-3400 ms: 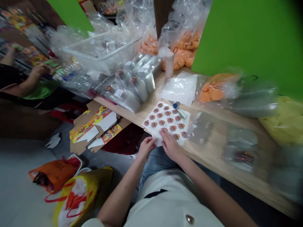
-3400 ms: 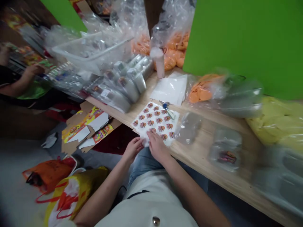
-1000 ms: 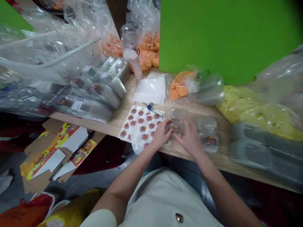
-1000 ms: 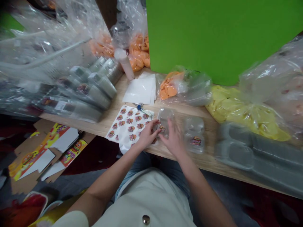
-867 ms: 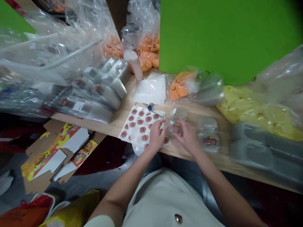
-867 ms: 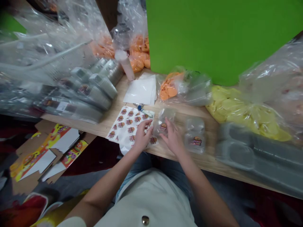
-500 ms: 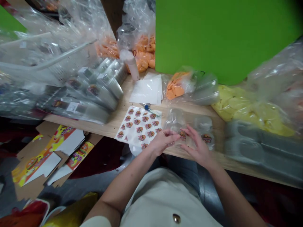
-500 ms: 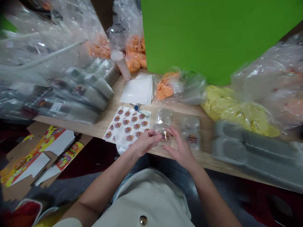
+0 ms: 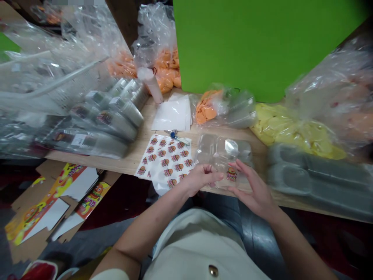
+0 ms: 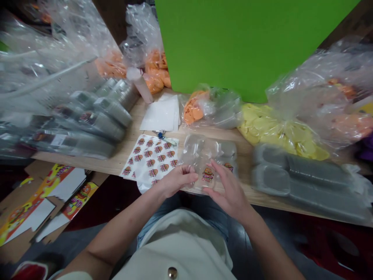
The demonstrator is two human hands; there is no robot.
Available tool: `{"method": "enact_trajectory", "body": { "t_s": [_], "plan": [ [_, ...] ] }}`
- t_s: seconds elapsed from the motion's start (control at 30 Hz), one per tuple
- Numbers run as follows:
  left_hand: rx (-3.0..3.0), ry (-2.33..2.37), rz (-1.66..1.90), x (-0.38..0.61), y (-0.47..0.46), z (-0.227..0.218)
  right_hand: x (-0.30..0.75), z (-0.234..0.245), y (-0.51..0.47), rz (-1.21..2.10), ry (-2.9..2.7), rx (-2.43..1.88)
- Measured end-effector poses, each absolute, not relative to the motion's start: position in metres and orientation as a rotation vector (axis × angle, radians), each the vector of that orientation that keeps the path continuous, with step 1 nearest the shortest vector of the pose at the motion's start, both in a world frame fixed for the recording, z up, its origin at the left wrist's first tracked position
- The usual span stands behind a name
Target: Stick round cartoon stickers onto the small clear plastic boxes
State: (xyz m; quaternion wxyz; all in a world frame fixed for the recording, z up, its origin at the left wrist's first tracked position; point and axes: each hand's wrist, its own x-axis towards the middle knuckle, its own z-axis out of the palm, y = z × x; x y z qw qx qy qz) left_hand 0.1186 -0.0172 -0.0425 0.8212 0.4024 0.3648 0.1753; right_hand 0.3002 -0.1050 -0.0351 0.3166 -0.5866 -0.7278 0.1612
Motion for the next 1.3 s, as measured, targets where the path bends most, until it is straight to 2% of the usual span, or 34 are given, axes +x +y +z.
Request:
{"method": "enact_trajectory", "body": {
  "t_s": [0.17, 0.33, 0.43, 0.57, 0.77, 0.9, 1.0, 1.13, 1.3],
  "plan": [
    [0.912, 0.809, 0.442, 0.109, 0.001, -0.058, 0.344, -0.045, -0.101, 0.359, -1.891, -1.692],
    [1.515, 1.117, 0.564, 0.103, 0.044, -0.085, 0.375, -0.075, -0.104, 0.300, -2.134, -1.832],
    [1.823, 1.288, 0.614, 0.108, 0.053, -0.094, 0.344, -0.076, -0.091, 0.121, -2.114, -1.841],
    [1.944, 1.429, 0.718, 0.108, 0.044, -0.097, 0.278, -0.077, -0.046, 0.168, -2.184, -1.681],
    [1.736, 1.829, 1.036, 0.012, -0.005, -0.109, 0.257, -0.115, -0.016, 0.219, -2.261, -1.618],
    [1.301, 2.118, 1.138, -0.055, -0.037, -0.130, 0.240, -0.099, -0.016, 0.126, -2.201, -1.691],
    [1.153, 2.062, 1.175, -0.069, -0.039, -0.137, 0.179, -0.088, -0.008, 0.220, -2.203, -1.560],
    [1.029, 1.927, 1.076, -0.069, -0.029, -0.128, 0.101, -0.113, -0.007, 0.486, -2.340, -1.384],
    [0.742, 1.669, 0.869, -0.078, -0.031, -0.121, 0.103, -0.144, -0.027, 0.728, -2.267, -1.131]
  ]
}}
